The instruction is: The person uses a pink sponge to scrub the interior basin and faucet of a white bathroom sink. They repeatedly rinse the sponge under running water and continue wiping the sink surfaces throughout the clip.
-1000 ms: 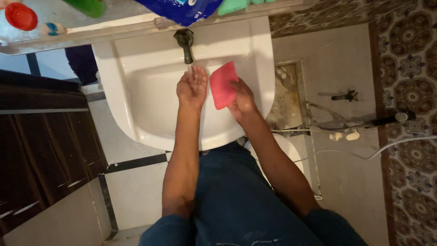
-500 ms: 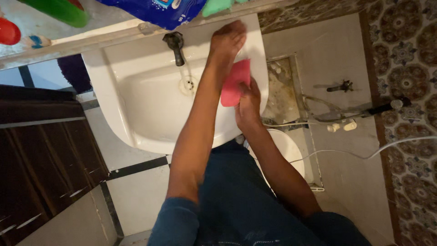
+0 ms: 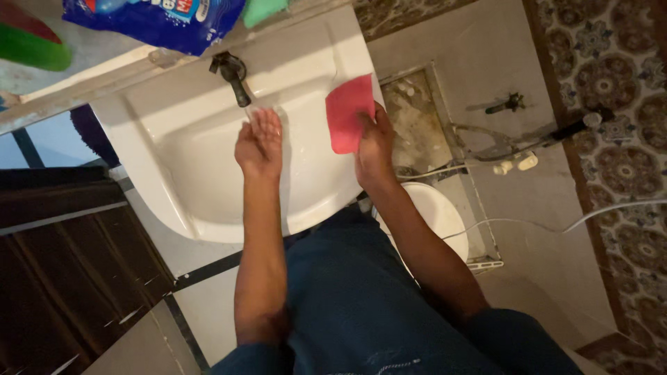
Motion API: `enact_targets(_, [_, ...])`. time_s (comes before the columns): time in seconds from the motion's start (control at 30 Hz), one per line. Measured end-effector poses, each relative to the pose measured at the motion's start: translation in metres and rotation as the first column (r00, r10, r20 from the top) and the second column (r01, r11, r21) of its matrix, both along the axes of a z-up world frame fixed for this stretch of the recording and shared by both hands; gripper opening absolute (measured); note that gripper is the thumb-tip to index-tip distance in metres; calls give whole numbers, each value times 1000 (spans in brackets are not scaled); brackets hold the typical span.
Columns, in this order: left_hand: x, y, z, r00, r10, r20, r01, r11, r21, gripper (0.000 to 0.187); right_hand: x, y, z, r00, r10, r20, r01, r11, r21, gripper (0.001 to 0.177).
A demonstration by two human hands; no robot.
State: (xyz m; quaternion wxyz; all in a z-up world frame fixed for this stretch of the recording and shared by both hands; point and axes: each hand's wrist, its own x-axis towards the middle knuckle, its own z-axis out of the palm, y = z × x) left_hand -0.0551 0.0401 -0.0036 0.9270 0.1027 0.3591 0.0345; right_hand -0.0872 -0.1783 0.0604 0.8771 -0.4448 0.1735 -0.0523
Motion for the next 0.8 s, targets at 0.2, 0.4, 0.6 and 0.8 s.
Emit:
enact_targets(0.2, [21,-10,-27,949,-98,301,153,974,-167,10,-12,-4,1,996,-85,4,86,996,-21,32])
enact_targets(0.4, [67,-85,9,837,-441,324,324,876,357,40,-30,-32,-1,966,-253,-55,251,967,-35,28])
enact_targets(0.6, [70,-129,50,634,-751,-187,-486,-574,659,40,-51,-55,4,956,-293,-22,293,956,-8,23])
enact_targets(0.8, [14,-97,49,548,-787,-285,-438,-560,703,35,-67,-66,7,954,-299,-22,300,954,6,26])
